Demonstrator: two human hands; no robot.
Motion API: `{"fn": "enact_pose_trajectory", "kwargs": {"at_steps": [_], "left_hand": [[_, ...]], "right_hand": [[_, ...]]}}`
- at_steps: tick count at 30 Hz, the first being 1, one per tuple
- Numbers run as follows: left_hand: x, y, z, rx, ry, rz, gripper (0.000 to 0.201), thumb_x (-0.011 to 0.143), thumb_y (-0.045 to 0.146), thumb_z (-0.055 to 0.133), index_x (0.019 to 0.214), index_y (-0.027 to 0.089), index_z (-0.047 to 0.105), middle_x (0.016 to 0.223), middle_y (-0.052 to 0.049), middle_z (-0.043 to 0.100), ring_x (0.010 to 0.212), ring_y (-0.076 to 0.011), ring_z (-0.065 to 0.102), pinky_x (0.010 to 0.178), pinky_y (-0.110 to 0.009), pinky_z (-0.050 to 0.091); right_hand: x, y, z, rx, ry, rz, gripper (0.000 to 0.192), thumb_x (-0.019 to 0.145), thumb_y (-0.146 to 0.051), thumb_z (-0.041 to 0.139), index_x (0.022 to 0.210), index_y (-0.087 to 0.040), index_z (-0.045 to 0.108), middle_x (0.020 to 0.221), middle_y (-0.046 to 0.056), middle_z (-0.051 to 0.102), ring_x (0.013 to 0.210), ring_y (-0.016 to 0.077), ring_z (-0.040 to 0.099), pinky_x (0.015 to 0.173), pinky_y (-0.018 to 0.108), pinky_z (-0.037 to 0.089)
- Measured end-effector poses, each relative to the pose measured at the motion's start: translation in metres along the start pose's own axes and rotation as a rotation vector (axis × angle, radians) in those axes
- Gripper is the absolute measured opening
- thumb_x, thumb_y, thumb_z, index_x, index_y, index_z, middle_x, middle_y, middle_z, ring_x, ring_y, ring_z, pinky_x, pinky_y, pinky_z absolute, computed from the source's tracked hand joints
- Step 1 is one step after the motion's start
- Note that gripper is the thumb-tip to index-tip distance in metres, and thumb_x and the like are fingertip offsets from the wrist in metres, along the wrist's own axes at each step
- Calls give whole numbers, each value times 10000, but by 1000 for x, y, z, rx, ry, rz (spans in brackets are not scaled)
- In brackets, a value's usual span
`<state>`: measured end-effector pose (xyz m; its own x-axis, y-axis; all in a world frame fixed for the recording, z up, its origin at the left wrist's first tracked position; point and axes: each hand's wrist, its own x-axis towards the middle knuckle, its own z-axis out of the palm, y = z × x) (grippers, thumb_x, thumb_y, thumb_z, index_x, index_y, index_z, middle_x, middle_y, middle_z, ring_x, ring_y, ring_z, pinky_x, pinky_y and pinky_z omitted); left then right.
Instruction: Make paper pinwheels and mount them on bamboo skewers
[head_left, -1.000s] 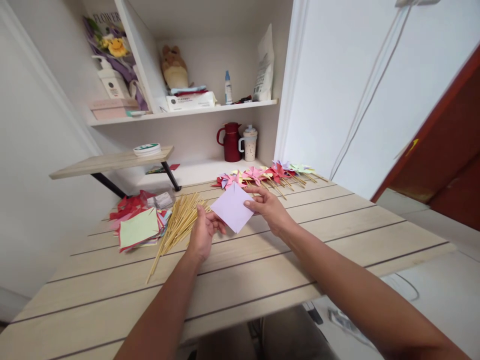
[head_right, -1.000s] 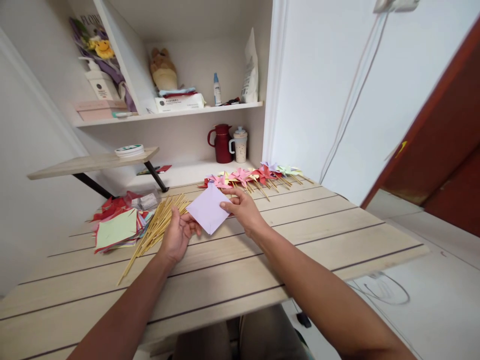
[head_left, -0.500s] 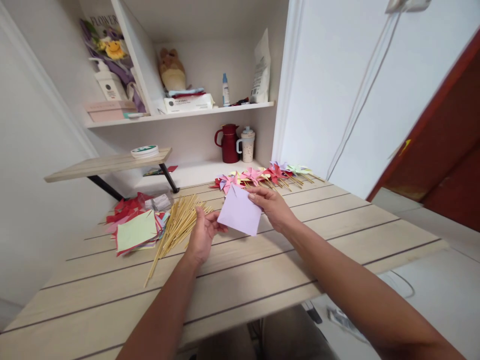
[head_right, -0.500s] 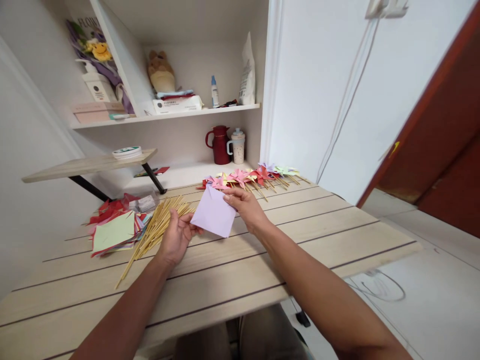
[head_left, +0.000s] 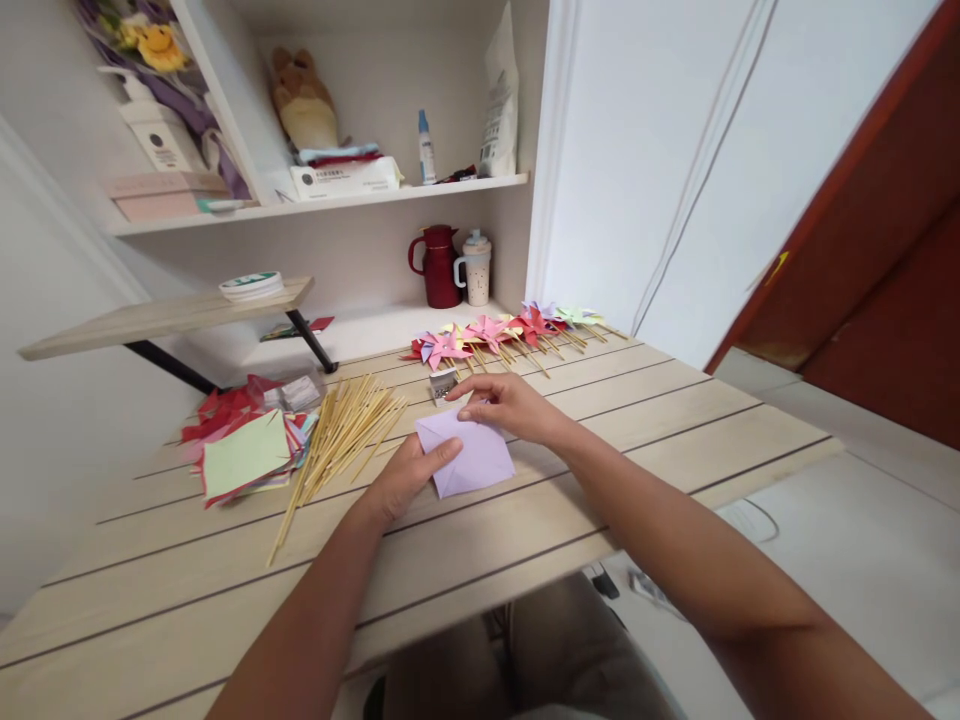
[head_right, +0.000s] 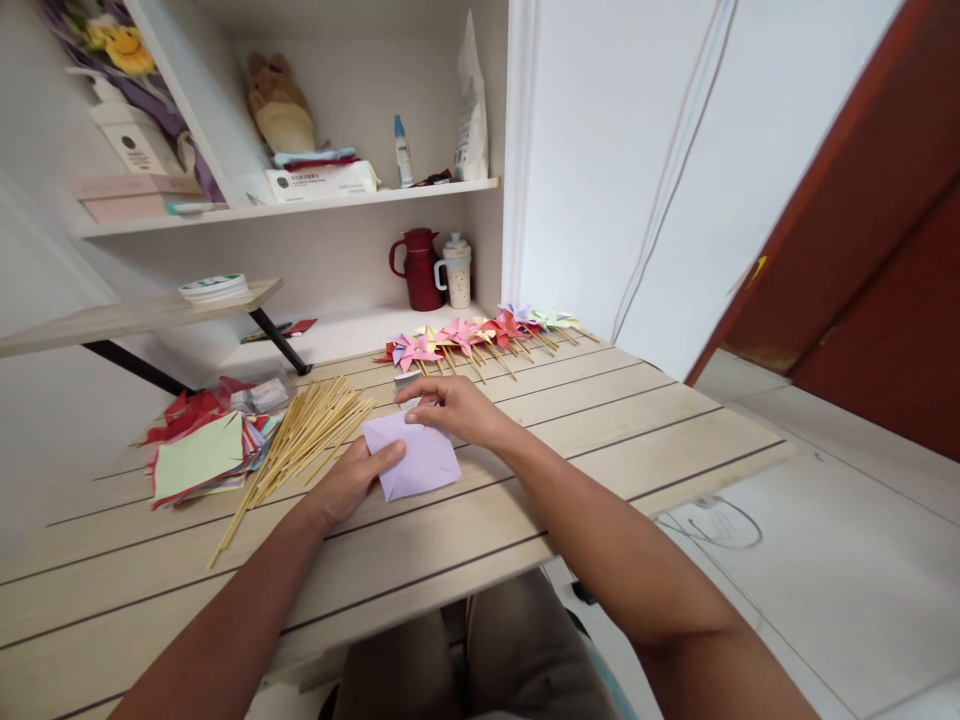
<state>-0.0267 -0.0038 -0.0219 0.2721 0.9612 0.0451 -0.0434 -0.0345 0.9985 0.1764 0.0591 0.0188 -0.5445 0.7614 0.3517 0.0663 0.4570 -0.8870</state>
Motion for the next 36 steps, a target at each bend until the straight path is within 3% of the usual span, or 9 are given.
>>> {"fn": "enact_pose_trajectory", "kwargs": {"at_steps": [3, 6, 9, 12, 14, 17, 23, 28, 36], "left_hand": [[2, -1, 2, 30, 62, 11, 456, 763, 420, 812, 1133, 166, 731, 1105, -112, 759, 992, -290, 697, 904, -413, 521], [5, 1, 7, -8, 178, 59, 404, 728, 370, 845, 1055, 153, 751, 1104, -109, 766, 1066, -297, 685, 1000, -432, 494], [9, 5, 9, -257, 344, 141, 443, 725, 324, 856, 1122, 173, 730, 1181, -107, 752, 1157, -286, 667, 1015, -407, 508], [12, 14, 4, -485, 530, 205, 448, 746, 259, 845, 1170, 199, 712, 1231, -94, 738, 1166, -254, 674, 924, -336, 566], [12, 22, -3, -578, 619, 237, 403, 792, 222, 805, 1182, 208, 708, 1268, -83, 725, 1162, -233, 678, 872, -297, 586], [11, 30, -11, -648, 673, 257, 365, 850, 197, 744, 1211, 220, 697, 1301, -68, 710, 1161, -222, 680, 841, -288, 601], [11, 22, -9, -637, 586, 269, 346, 831, 204, 768, 1173, 186, 715, 1233, -91, 740, 1153, -234, 684, 914, -316, 580], [12, 10, -2, -602, 519, 220, 368, 791, 235, 811, 1144, 176, 725, 1237, -106, 737, 1144, -250, 690, 941, -340, 565], [12, 13, -3, -643, 545, 208, 369, 818, 204, 784, 1179, 181, 711, 1241, -97, 737, 1225, -240, 651, 1021, -345, 539]], "right_hand": [[1, 1, 6, -29, 31, -44, 254, 818, -328, 736, 1043, -210, 750, 682, -24, 615, 630, 123, 526, 581, 243, 394], [3, 4, 10, 25, 202, -98, 357, 861, -340, 698, 1199, -224, 680, 788, -12, 619, 668, 125, 545, 609, 257, 436], [3, 6, 9, 80, 417, -150, 416, 905, -391, 652, 1295, -253, 607, 846, -15, 572, 649, 122, 557, 618, 279, 479], [1, 5, 9, 44, 521, -182, 418, 935, -414, 618, 1324, -265, 586, 741, -45, 480, 564, 115, 486, 558, 275, 440], [-2, 4, 11, -14, 505, -217, 439, 929, -383, 637, 1348, -269, 570, 689, -57, 452, 565, 121, 448, 566, 273, 420], [-6, 3, 22, -142, 368, -271, 470, 903, -297, 664, 1363, -270, 567, 660, -64, 447, 596, 129, 445, 632, 280, 432], [-11, 10, 52, -352, 150, -357, 465, 901, -178, 588, 1359, -256, 597, 677, -49, 504, 574, 118, 433, 610, 253, 411], [-12, 13, 56, -399, 165, -389, 380, 909, -170, 584, 1274, -242, 661, 725, -17, 594, 596, 123, 479, 631, 246, 434], [-9, 18, 53, -442, 160, -408, 134, 915, -246, 662, 1002, -218, 760, 788, 32, 685, 647, 143, 548, 652, 258, 444]]}}
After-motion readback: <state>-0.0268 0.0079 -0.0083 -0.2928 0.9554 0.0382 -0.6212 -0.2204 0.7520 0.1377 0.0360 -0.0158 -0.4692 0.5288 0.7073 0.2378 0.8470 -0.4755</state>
